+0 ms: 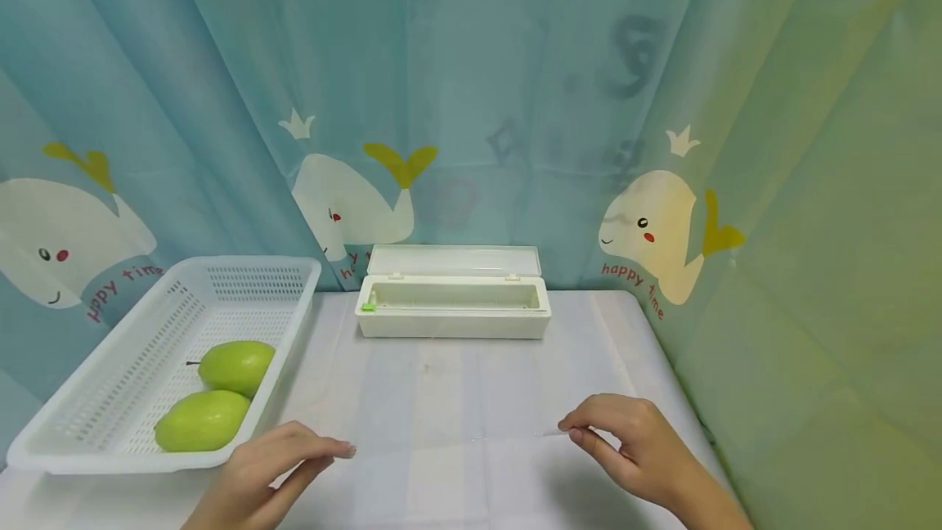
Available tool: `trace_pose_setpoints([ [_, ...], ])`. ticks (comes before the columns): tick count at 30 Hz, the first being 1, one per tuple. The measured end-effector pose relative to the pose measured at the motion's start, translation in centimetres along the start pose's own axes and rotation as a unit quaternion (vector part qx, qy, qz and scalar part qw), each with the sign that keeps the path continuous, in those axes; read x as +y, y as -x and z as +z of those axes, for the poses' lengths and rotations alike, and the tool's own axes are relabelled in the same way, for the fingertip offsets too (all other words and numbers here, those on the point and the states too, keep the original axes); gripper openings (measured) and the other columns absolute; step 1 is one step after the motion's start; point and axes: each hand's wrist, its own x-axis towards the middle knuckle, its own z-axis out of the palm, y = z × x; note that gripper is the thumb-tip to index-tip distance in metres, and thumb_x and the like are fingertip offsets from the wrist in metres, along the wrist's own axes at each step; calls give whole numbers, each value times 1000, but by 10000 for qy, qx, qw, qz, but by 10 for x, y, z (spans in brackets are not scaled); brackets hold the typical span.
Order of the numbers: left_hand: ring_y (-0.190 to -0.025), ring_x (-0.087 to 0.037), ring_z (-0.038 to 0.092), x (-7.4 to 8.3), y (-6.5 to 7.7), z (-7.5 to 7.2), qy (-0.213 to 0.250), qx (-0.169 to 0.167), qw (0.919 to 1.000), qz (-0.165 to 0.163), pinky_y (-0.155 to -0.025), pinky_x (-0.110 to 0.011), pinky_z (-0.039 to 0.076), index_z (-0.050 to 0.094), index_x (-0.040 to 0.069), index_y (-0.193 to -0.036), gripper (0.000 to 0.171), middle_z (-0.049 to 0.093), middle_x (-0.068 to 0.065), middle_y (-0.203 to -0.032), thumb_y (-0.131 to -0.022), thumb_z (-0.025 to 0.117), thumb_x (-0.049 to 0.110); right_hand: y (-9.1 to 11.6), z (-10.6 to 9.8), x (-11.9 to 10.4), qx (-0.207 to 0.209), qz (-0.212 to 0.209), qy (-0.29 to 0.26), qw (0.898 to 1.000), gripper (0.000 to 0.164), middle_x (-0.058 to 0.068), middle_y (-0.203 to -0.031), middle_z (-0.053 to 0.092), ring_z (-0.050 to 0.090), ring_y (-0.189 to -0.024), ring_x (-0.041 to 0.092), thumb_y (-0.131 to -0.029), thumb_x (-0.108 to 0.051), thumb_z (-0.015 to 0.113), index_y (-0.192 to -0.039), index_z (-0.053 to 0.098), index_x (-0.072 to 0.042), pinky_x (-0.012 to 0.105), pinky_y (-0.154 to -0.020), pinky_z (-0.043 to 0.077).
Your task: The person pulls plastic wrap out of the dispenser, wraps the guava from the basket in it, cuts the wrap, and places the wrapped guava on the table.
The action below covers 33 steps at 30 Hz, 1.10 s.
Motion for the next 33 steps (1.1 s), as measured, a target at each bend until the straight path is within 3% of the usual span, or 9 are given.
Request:
trace_pose_setpoints([
  [8, -80, 3, 61, -3, 22, 3, 188, -578, 9962, -615, -71, -7, 48, 71, 12, -113, 21, 71, 10, -94, -104, 53, 20, 25, 18, 6, -290, 345, 141, 9989, 43, -12, -95, 71, 65, -83, -1, -72, 10, 75, -103, 70, -20, 14, -74, 51],
  [15, -79, 3, 62, -10, 36, 12, 80, -775, 9962, -379, -71, -7, 48, 71, 13, -111, 19, 72, 10, -93, -104, 54, 20, 39, 31, 9, -364, 598, 139, 9974, 46, -14, -98, 71, 65, -85, -3, -74, 8, 77, -107, 69, -23, 13, -75, 50],
  [18, -80, 3, 60, -12, 40, 15, 78, -1015, 9934, -519, -71, -6, 46, 71, 16, -112, 16, 72, 13, -94, -98, 63, 12, 45, 37, 11, -379, 589, 177, 9974, 41, -12, -98, 72, 64, -85, -4, -76, 4, 78, -107, 70, -22, 12, -74, 50],
  [22, -81, 3, 60, -14, 46, 18, 151, -1183, 9906, -674, -71, -6, 46, 71, 17, -111, 31, 72, 13, -92, -85, 74, 1, 52, 44, 14, -424, 462, 65, 9980, 30, -11, -94, 70, 63, -84, -3, -79, -1, 79, -102, 70, -19, 13, -74, 49],
  [24, -82, 3, 60, -15, 48, 19, 139, -1264, 9894, -698, -71, -6, 46, 71, 18, -111, 31, 72, 13, -92, -84, 75, 2, 55, 47, 16, -457, 441, -46, 9980, 28, -13, -93, 69, 63, -84, -2, -79, -2, 79, -98, 69, -19, 13, -74, 49],
  [28, -82, 5, 60, -15, 51, 20, 182, -1597, 9825, -940, -72, -6, 46, 71, 18, -110, 25, 72, 13, -91, -88, 72, 5, 59, 51, 17, -635, 456, -29, 9969, 30, -15, -93, 66, 62, -84, -2, -77, -3, 81, -95, 68, -23, 13, -76, 48],
  [31, -82, 6, 59, -14, 51, 20, 243, -2074, 9697, -1264, -71, -6, 45, 73, 17, -109, 24, 72, 13, -92, -89, 70, 4, 60, 52, 15, -923, 633, 101, 9937, 26, -17, -93, 65, 61, -84, -3, -80, -6, 80, -93, 69, -26, 13, -77, 46],
  [33, -82, 5, 60, -15, 52, 21, 195, -2308, 9640, -1309, -71, -7, 46, 74, 15, -108, 23, 73, 12, -92, -88, 70, 4, 61, 52, 15, -1072, 773, 172, 9911, 24, -19, -94, 64, 60, -84, -5, -81, -9, 80, -92, 69, -27, 12, -77, 46],
])
